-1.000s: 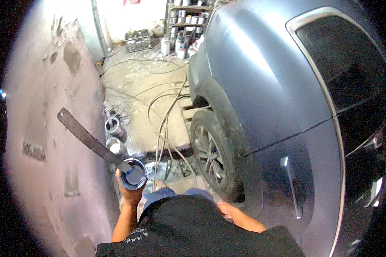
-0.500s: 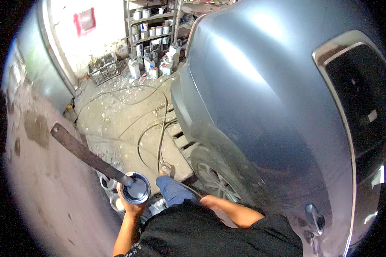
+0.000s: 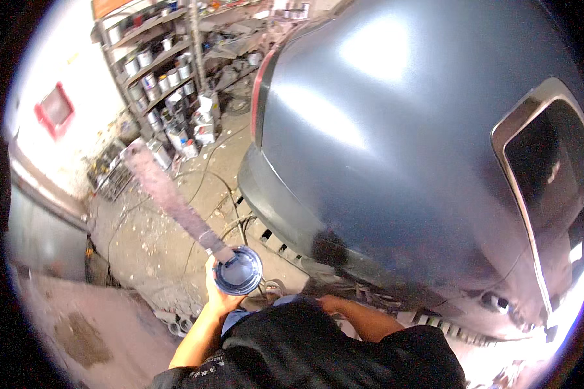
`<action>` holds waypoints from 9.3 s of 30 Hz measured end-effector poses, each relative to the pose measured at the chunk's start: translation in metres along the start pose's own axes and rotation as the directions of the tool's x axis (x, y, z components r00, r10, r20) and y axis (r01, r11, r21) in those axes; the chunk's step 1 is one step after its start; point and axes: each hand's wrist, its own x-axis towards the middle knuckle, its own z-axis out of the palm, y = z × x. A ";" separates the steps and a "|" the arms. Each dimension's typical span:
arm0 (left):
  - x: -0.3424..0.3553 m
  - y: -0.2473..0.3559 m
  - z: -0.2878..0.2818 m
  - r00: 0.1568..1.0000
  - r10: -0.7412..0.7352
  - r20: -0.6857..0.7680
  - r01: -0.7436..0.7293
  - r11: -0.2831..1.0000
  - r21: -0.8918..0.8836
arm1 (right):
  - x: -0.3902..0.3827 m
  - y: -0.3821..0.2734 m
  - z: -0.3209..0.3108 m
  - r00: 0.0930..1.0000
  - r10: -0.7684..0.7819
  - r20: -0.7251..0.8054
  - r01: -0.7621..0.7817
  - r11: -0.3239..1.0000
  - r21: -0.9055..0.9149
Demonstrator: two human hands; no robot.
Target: The person mixes a gray paste in a small container with a metal spatula, then applies the paste to the hood and side panels of a gray car. The person wipes the hood with a purple cloth and continues spreading the paste over sanded areas on the car body.
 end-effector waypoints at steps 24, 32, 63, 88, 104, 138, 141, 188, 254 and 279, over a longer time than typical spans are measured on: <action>0.237 -0.057 -0.048 0.578 0.129 0.806 -0.133 0.989 -0.063 | -0.174 -0.466 -0.223 0.047 0.147 -0.988 0.404 0.902 0.154; 0.253 -0.030 -0.009 0.810 0.199 0.551 -0.265 0.963 0.042 | -0.184 -0.456 -0.224 -0.313 0.210 -0.926 0.488 0.872 0.033; 0.270 -0.004 0.027 0.918 0.066 0.392 -0.102 0.992 0.073 | -0.191 -0.388 -0.232 -0.287 0.500 -0.817 0.948 0.268 -0.169; 0.277 -0.004 0.022 0.918 0.018 0.396 -0.044 0.997 0.056 | -0.172 -0.390 -0.231 -0.321 0.486 -0.813 0.938 0.284 -0.200; 0.267 -0.016 0.023 0.920 0.009 0.392 -0.029 0.999 0.046 | -0.221 -0.419 -0.270 -0.345 0.240 -0.907 0.728 0.678 -0.098; 0.230 -0.045 0.003 0.800 0.185 0.570 -0.192 0.980 -0.048 | -0.184 -0.444 -0.174 -0.424 0.192 -0.885 0.532 0.844 -0.072; 0.188 -0.046 0.007 0.640 0.181 0.747 -0.115 0.983 -0.141 | -0.189 -0.429 -0.134 -0.349 0.147 -0.925 0.371 0.929 0.007; -0.410 0.044 0.632 -0.506 0.475 0.720 0.380 0.872 -0.308 | -0.344 0.111 0.428 -0.107 0.931 0.348 0.972 0.025 0.233; -1.607 0.574 2.225 -0.204 0.581 0.788 0.254 0.809 -0.530 | -1.384 1.569 1.049 0.579 0.620 0.530 0.726 -0.688 0.011; -1.987 0.699 2.877 -0.044 0.499 0.866 0.212 0.852 -0.480 | -1.780 2.286 1.253 0.322 0.867 0.379 0.664 -0.492 0.563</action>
